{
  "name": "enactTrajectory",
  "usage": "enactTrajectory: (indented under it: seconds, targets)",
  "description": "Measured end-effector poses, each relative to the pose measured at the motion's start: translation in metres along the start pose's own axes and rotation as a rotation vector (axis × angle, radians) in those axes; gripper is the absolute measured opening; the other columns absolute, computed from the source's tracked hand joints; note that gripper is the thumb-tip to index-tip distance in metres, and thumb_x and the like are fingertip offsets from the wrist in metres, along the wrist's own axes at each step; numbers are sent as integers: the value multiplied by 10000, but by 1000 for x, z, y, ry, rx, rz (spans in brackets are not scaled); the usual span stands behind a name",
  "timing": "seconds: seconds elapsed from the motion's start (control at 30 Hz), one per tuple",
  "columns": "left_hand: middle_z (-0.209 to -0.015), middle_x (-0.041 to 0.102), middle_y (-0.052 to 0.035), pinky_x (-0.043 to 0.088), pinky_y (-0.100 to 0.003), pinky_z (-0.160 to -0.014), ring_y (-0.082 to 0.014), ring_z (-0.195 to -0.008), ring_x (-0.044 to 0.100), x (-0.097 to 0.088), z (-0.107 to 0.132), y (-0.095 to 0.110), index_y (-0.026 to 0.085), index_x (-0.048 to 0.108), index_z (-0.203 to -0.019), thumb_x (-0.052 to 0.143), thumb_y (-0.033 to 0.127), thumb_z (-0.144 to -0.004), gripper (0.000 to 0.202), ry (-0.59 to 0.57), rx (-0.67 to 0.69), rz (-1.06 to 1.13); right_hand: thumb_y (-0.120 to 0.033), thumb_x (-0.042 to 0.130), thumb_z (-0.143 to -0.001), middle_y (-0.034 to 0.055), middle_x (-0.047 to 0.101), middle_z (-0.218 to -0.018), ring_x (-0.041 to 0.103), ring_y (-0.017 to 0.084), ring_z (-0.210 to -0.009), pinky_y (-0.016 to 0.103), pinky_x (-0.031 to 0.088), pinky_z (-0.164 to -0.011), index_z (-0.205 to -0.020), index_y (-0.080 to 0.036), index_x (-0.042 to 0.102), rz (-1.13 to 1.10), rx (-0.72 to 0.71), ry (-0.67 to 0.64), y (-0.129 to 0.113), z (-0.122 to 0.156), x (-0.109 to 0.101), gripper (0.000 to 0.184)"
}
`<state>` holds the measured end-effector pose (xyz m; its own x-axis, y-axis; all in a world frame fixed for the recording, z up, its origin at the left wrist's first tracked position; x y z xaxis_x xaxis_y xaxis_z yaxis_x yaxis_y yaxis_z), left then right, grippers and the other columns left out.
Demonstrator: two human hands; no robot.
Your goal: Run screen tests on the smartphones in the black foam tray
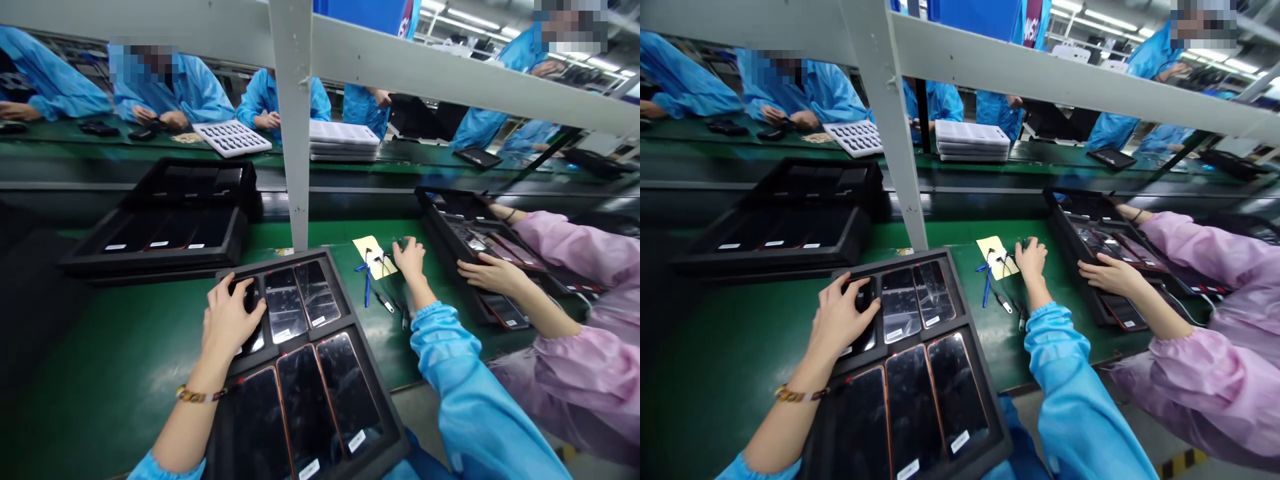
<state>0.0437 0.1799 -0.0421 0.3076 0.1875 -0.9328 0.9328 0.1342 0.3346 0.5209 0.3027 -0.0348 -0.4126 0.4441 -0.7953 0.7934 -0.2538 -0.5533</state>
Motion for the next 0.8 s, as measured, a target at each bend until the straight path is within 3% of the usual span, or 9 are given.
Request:
enactTrajectory:
  seconds: [0.13,0.33,0.43,0.5,0.57,0.63,0.7,0.8]
  targets:
    - [-1673,433,-163,566,-714,-1070,-479,-1500,434,3,-2,-4,254,658,-1442,682,482,-947,546,9,3,-3,-429,708,-1041,110,667,-1391,687,262,-1197,497,604,-1019,-1371,-189,657,-77,30,-47,31,-11,9,411]
    - [-1664,453,-144,580,-731,-1033,-487,-1505,429,6,-3,-10,291,662,-1421,640,553,-964,527,25,7,26,-429,616,-1071,75,756,-1176,742,216,-1088,447,602,-1004,-1323,-180,647,-400,-79,19,27,-1,-13,355]
    - [-1643,471,-143,578,-687,-1070,-461,-1492,450,1,-1,-7,283,684,-1384,662,504,-956,482,34,13,51,-474,612,-1031,50,770,-1066,761,210,-1060,429,582,-1015,-1301,-214,572,-590,-121,108,11,32,-27,377]
    - [-1634,475,-145,562,-653,-1111,-439,-1499,446,-1,1,-4,277,686,-1378,682,459,-949,465,36,32,81,-540,612,-1025,23,751,-940,768,213,-966,431,576,-999,-1161,-234,571,-696,-134,139,-6,65,-31,338]
    - [-1631,475,-145,551,-641,-1124,-426,-1509,433,-1,5,-3,283,687,-1367,697,428,-943,448,39,28,111,-586,489,-1080,9,723,-844,769,211,-898,433,572,-987,-1035,-248,573,-788,-146,120,-29,102,-32,351]
    - [-1628,477,-140,550,-626,-1116,-415,-1515,423,-1,7,-3,286,688,-1361,703,412,-942,438,45,16,144,-595,452,-1093,17,741,-858,780,217,-869,426,590,-936,-1065,-255,596,-900,-149,-18,-60,138,-27,371]
    - [-1582,519,-137,551,-590,-1102,-399,-1486,451,-1,5,-7,281,698,-1344,706,408,-941,422,66,6,197,-579,574,-1047,21,773,-882,782,225,-857,406,600,-879,-1122,-259,606,-1001,-98,-329,-95,170,-13,329]
    - [-1299,679,-130,536,-517,-1076,-348,-1265,594,-5,-14,-19,246,759,-1187,717,391,-936,293,137,9,331,-517,657,-1003,12,779,-775,753,217,-754,372,590,-799,-974,-256,591,-956,-65,-706,-143,213,12,271]
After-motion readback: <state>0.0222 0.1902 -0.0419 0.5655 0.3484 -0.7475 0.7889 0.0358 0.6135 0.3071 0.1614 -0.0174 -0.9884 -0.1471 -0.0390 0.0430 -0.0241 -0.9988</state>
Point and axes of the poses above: each hand's wrist, its own z-axis away from the middle knuckle, its own x-axis out of the palm, y = z × x, the point moved 4 cm from there along -z, towards the middle knuckle
